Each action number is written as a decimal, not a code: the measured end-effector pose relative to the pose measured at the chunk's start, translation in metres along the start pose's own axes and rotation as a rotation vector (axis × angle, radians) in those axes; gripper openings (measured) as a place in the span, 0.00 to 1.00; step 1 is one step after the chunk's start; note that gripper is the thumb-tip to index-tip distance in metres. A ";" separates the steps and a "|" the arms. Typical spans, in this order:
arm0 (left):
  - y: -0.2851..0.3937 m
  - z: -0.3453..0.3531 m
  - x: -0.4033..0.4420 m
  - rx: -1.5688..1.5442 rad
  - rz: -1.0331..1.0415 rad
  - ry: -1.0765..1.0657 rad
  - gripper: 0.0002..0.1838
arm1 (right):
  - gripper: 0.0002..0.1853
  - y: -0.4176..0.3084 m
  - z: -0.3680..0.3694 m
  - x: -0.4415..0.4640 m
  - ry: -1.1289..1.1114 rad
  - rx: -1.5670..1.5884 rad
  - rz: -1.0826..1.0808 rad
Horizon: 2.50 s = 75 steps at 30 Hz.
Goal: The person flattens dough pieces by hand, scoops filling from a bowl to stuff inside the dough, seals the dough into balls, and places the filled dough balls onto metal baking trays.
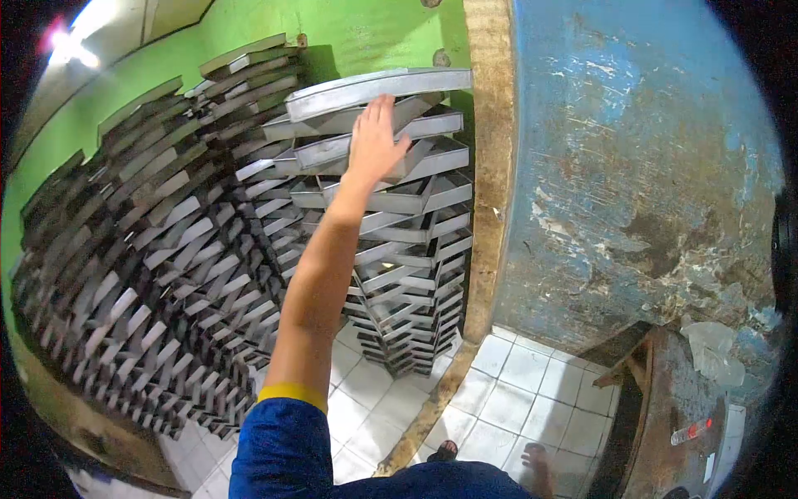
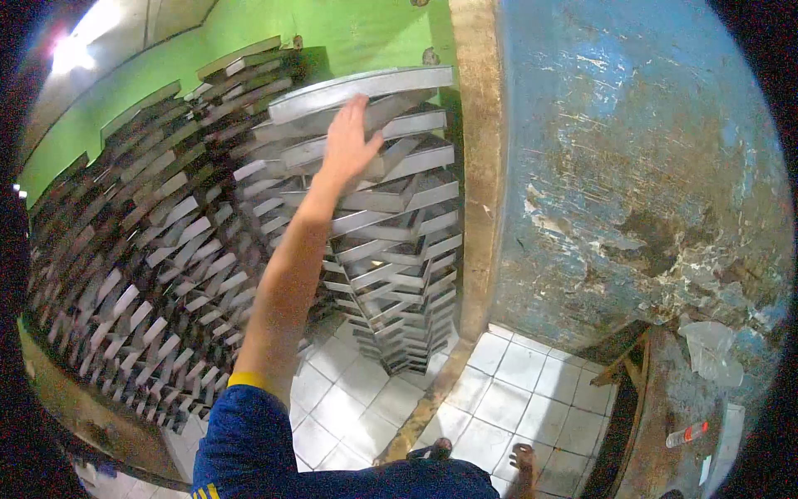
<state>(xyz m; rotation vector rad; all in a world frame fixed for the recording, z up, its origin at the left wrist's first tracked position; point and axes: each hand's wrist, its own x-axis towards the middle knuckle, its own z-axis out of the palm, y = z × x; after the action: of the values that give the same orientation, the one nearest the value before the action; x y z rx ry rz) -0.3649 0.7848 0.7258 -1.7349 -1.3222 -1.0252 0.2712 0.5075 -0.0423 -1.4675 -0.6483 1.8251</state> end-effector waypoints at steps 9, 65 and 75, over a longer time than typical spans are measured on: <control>-0.009 0.052 -0.076 0.031 0.039 0.082 0.40 | 0.22 -0.032 0.045 0.024 -0.097 -0.050 0.035; 0.022 0.134 -0.180 -0.024 -0.201 -0.122 0.42 | 0.16 -0.021 0.053 0.047 0.251 -0.198 0.117; -0.029 0.155 -0.234 0.119 -0.225 0.051 0.33 | 0.18 -0.016 0.049 0.046 0.136 -0.020 0.052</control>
<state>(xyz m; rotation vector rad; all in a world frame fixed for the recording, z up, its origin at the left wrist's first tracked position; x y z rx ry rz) -0.4043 0.8338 0.4506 -1.4877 -1.5393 -1.0833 0.2218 0.5556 -0.0479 -1.6191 -0.5671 1.7447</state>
